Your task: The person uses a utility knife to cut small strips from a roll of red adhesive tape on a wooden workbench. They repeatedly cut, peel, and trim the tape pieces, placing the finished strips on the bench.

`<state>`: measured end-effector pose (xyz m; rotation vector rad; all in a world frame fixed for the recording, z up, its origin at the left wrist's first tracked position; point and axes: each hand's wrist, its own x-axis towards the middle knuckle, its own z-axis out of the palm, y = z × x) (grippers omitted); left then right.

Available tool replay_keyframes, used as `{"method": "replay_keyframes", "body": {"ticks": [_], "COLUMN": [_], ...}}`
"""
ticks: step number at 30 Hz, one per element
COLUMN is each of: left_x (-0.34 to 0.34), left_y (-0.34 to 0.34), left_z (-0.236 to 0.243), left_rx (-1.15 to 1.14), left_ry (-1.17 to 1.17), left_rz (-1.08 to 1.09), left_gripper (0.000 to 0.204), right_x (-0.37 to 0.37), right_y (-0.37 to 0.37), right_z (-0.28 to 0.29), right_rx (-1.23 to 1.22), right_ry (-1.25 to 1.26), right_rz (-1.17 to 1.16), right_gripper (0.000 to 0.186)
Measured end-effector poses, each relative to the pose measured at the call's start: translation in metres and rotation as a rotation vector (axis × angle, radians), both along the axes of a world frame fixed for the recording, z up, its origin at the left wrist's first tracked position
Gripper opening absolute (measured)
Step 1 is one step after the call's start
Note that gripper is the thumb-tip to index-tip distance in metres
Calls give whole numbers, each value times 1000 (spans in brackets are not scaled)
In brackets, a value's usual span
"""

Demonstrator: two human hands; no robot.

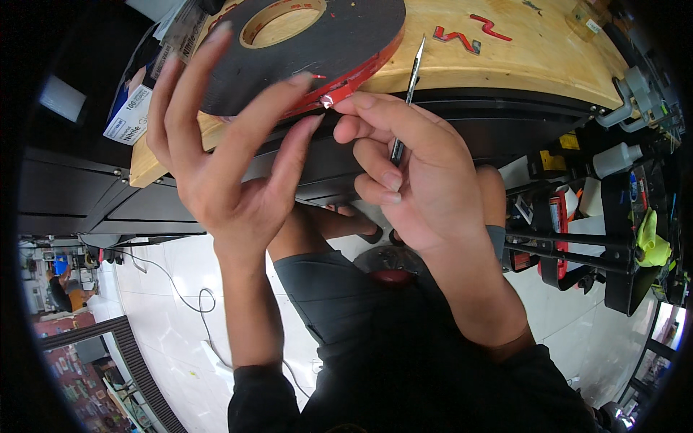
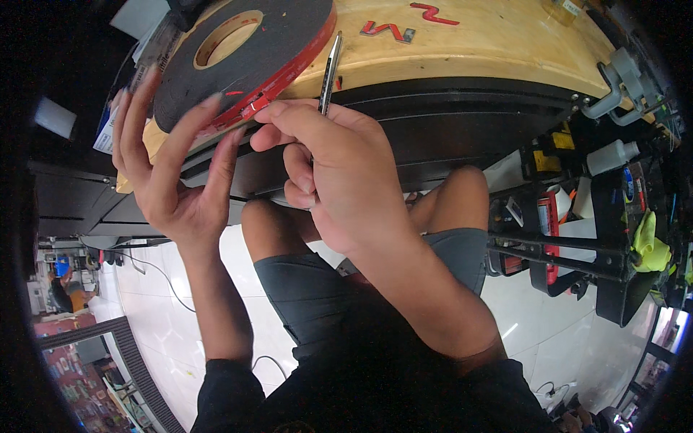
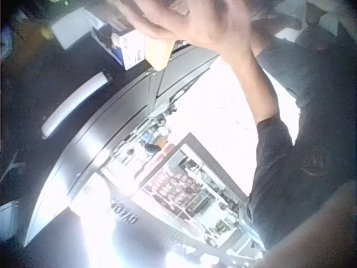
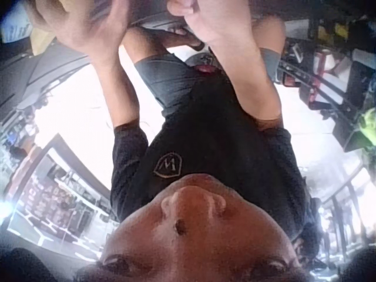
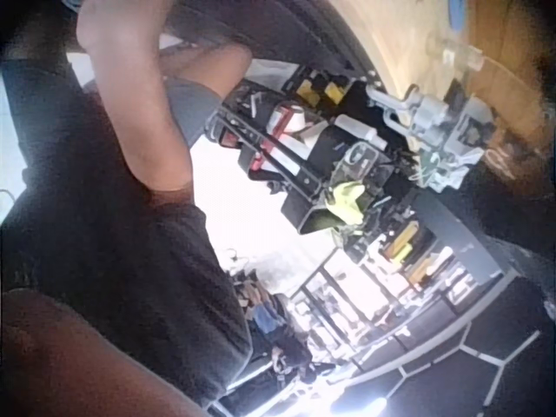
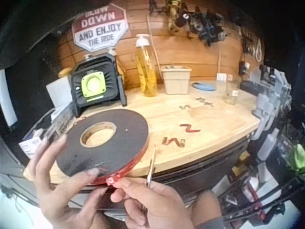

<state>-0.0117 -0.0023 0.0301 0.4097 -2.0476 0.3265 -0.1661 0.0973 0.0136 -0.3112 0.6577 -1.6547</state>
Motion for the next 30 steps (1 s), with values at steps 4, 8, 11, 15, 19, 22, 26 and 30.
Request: {"method": "replay_keyframes", "body": {"ticks": [4, 8, 11, 15, 19, 22, 26, 30], "left_x": [-8, -9, -12, -14, -10, -9, -7, -1], "left_y": [1, -16, -16, -15, -15, -14, -10, -4], "left_z": [14, 11, 5, 2, 4, 5, 3, 9], "left_rx": [3, -3, 48, 78, 81, 99, 136, 176], "left_ry": [-205, -202, -151, -127, -132, -135, -116, -195], "left_rz": [-55, -176, -213, -210, -207, -204, -201, -183], "left_gripper": [29, 27, 26, 26, 24, 22, 21, 12], "right_x": [-5, -2, -2, -2, -1, 1, 7, 8], "right_y": [0, -4, -10, -18, -19, -25, -23, -24], "right_z": [-5, -9, -12, -18, -18, -24, -16, -17], "right_rx": [-27, -24, -23, -73, -35, -46, 64, 103], "right_ry": [-2, 136, 364, 679, 807, 849, 864, 862], "right_rz": [-12, -66, -199, -432, -481, -558, -606, -626], "right_gripper": [17, 23, 22, 29, 30, 31, 31, 31]}}
